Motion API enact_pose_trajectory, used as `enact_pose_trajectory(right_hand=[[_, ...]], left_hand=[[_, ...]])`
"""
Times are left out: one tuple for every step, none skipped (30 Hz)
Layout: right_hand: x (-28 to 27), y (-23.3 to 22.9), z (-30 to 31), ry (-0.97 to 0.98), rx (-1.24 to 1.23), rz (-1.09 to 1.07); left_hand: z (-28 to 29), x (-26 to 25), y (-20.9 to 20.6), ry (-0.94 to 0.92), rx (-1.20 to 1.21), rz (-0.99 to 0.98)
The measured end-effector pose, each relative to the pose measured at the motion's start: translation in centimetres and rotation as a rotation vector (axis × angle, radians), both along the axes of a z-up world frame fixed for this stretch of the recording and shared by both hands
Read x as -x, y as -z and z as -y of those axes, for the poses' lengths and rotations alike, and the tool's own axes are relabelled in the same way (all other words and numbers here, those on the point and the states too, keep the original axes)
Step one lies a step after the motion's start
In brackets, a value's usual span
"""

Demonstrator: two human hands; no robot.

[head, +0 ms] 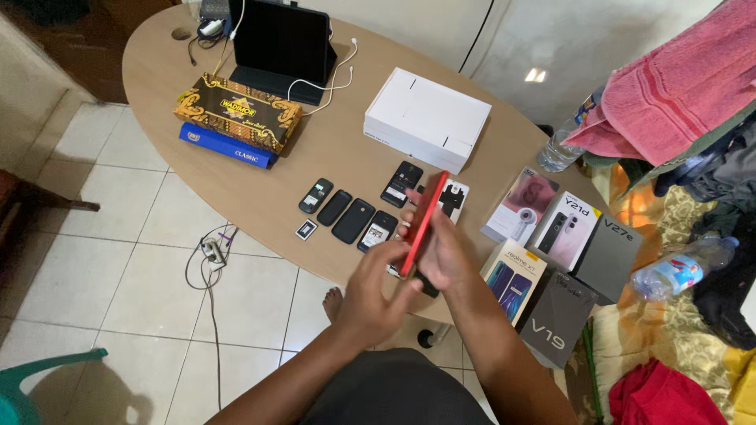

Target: The person disassembles several mobile phones on a table, removing back covers and batteries, and then opens a white box to retrieve a manual.

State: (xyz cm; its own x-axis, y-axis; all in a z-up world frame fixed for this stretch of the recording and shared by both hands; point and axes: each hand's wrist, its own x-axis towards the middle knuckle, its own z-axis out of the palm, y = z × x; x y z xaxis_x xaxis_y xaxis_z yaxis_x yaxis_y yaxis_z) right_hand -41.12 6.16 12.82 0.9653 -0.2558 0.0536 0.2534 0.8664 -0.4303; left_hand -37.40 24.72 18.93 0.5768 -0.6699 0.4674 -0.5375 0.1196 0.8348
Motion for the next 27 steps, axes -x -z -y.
enact_pose_trajectory(right_hand=[[-0.2,0.5,0.1,0.058,0.112,-0.113],[-0.2,0.9,0.1,0.114,0.224,-0.226],[-0.3,1.1,0.2,0.152,0.316,-0.252],[-0.4,1.1,0.3,0.190,0.409,-0.278],[-0.7,1.1,0.3,0.232,0.501,-0.305],[-1.0,1.0,0.3,0.214,0.491,-0.332],[-1.2,0.8,0.2,0.200,0.477,-0.362],[-1.4,0.6,0.1,0.185,0.464,-0.391],[-1.7,0.6,0.1,0.188,0.465,-0.418],[-2.1,0.6,0.0,0.191,0.465,-0.445],[-2.5,0.5,0.0,0.197,0.469,-0.469],[-3.0,0.5,0.0,0.189,0.476,-0.475],[-3.5,0.6,0.2,0.183,0.483,-0.482],[-4.1,0.8,0.4,0.177,0.491,-0.489],[-4.7,1.1,0.4,0.180,0.524,-0.525],[-5.3,1.5,0.3,0.182,0.556,-0.562],[-5.9,2.0,0.3,0.184,0.586,-0.599],[-6.5,2.6,0.4,0.203,0.558,-0.616],[-7.4,3.4,0.2,0.222,0.527,-0.635],[-8.1,4.2,0.1,0.241,0.496,-0.654],[-8.9,5.0,0.0,0.248,0.516,-0.681],[-9.9,6.0,-0.2,0.254,0.536,-0.709],[-10.6,7.0,-0.3,0.258,0.551,-0.742],[-11.4,8.1,-0.2,0.286,0.616,-0.798],[-12.3,9.4,-0.5,0.313,0.675,-0.857],[-13.1,10.8,-0.7,0.337,0.733,-0.918],[-14.0,12.1,-1.0,0.378,0.760,-0.953]], left_hand=[[0.0,-0.3,0.5,-0.006,-0.016,-0.124],[0.0,-0.9,1.0,-0.011,-0.033,-0.248],[0.2,-1.5,1.6,-0.016,-0.051,-0.370],[0.4,-2.1,2.1,-0.012,-0.032,-0.492],[0.4,-3.0,2.7,-0.006,-0.013,-0.613],[0.4,-3.8,3.3,0.000,0.005,-0.734],[0.4,-4.5,3.8,0.002,0.008,-0.698],[0.4,-5.2,4.2,0.004,0.010,-0.663],[0.3,-5.8,4.7,0.010,0.011,-0.629],[0.2,-6.4,5.0,0.008,-0.032,-0.618],[0.2,-7.1,5.2,0.009,-0.071,-0.604],[0.2,-7.9,5.4,0.010,-0.111,-0.589],[0.4,-8.9,5.6,0.002,-0.166,-0.577],[0.6,-9.9,5.8,-0.005,-0.222,-0.565],[0.8,-11.1,6.2,-0.010,-0.275,-0.549],[1.1,-12.2,6.6,-0.004,-0.317,-0.552],[1.3,-13.2,7.1,0.002,-0.362,-0.554],[1.7,-14.3,7.8,0.008,-0.407,-0.554],[1.9,-15.3,8.5,0.033,-0.408,-0.533],[2.2,-16.5,9.4,0.058,-0.408,-0.512],[2.5,-17.7,10.4,0.084,-0.409,-0.491],[2.9,-19.0,11.5,0.118,-0.419,-0.533],[3.0,-20.2,12.7,0.153,-0.435,-0.579],[3.4,-21.4,14.0,0.187,-0.451,-0.625],[3.8,-22.6,15.4,0.189,-0.481,-0.580],[4.5,-23.8,17.0,0.192,-0.510,-0.534],[5.0,-25.0,18.5,0.196,-0.540,-0.489]])
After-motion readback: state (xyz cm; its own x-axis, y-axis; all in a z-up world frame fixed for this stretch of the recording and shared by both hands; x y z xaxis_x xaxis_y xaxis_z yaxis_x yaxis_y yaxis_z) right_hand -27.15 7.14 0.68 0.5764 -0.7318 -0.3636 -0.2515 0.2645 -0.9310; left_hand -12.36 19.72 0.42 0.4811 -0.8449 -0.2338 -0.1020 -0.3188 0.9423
